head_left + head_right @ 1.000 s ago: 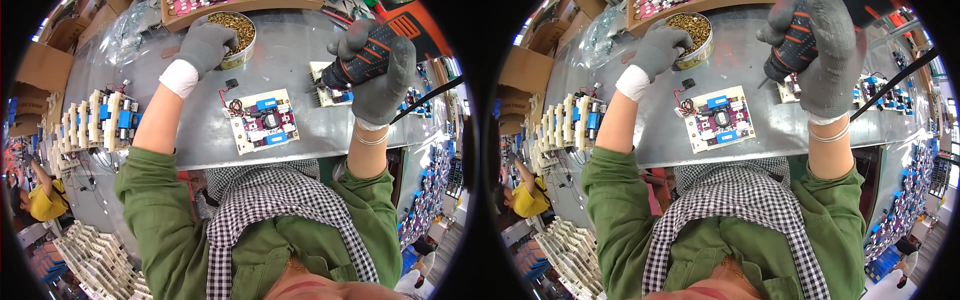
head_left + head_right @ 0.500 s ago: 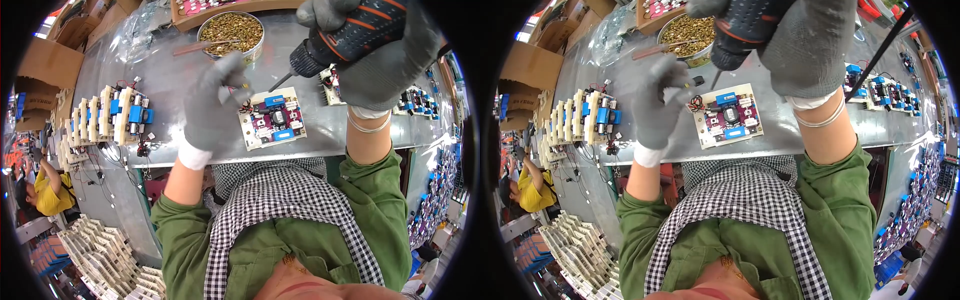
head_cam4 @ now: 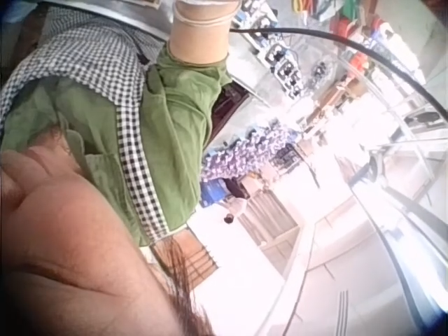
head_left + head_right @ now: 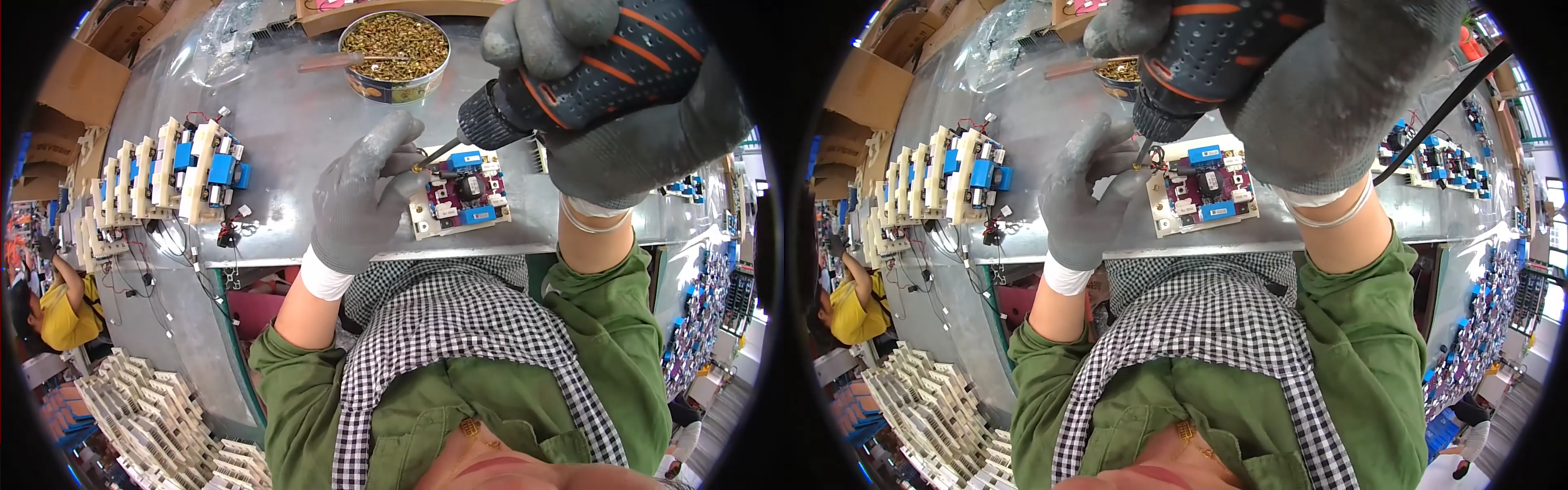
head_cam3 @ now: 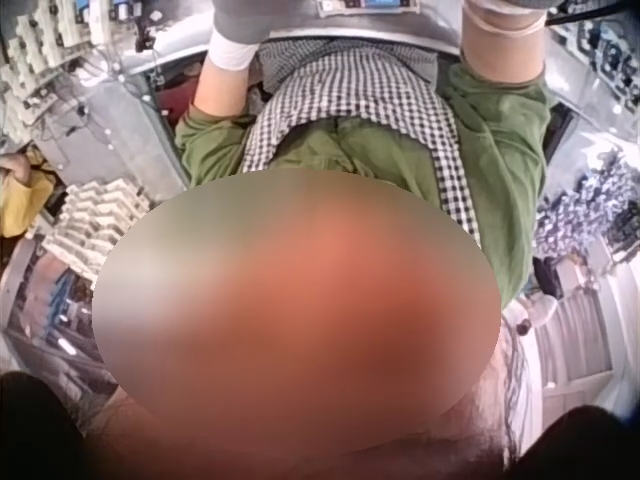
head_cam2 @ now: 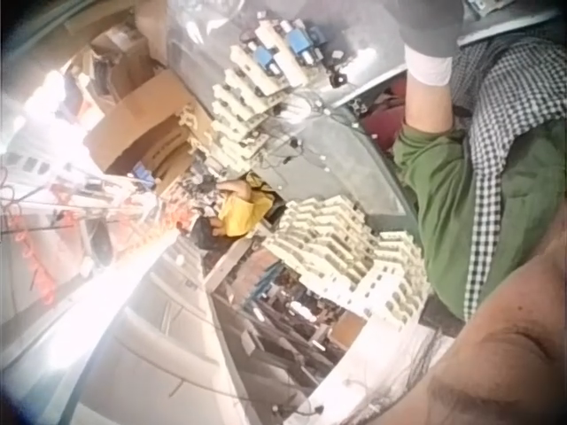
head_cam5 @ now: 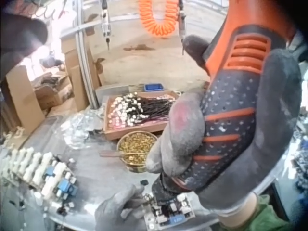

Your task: Assembling electronic circuit boards by installing components and securing them with screws using an electric screwdriver.

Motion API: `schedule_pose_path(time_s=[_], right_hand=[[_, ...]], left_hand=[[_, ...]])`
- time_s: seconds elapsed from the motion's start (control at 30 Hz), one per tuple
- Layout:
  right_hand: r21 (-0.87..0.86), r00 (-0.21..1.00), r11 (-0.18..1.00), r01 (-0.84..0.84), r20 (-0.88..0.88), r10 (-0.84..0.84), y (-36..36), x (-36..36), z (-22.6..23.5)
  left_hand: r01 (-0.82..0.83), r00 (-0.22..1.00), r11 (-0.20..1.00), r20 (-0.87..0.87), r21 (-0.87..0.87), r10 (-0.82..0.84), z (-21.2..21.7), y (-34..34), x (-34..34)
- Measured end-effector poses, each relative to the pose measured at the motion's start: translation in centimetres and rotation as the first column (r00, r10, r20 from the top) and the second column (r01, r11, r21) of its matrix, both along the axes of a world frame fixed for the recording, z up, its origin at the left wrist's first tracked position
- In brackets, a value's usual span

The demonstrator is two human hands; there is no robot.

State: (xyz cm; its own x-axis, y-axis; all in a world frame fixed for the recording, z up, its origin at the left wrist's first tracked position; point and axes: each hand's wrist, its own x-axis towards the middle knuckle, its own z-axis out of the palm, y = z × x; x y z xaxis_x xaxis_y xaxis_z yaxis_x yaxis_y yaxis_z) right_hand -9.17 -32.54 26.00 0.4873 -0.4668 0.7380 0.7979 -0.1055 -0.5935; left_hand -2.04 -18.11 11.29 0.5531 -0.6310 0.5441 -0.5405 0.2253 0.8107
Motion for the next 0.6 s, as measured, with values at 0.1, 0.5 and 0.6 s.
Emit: schedule_pose_path(time_s=[0.1, 0.5, 0.6], right_hand=[[0.062, 0.999, 0.997, -0.048, 0.029, 0.046, 0.7, 0.2, 0.2], [0.328, 0.969, 0.916, -0.233, 0.152, 0.193, 0.8, 0.9, -0.2], [-0.225, 0.945, 0.933, -0.283, -0.23, 0.231, -5.1, -1.3, -4.1]], left_hand=[[0.001, 1.0, 1.0, 0.005, 0.017, -0.001, 0.2, 0.2, 0.0], [0.084, 0.993, 0.996, -0.08, 0.005, -0.083, -2.0, -0.6, -0.4], [-0.022, 0.989, 0.988, 0.151, 0.155, -0.002, -2.3, -0.7, -0.3]])
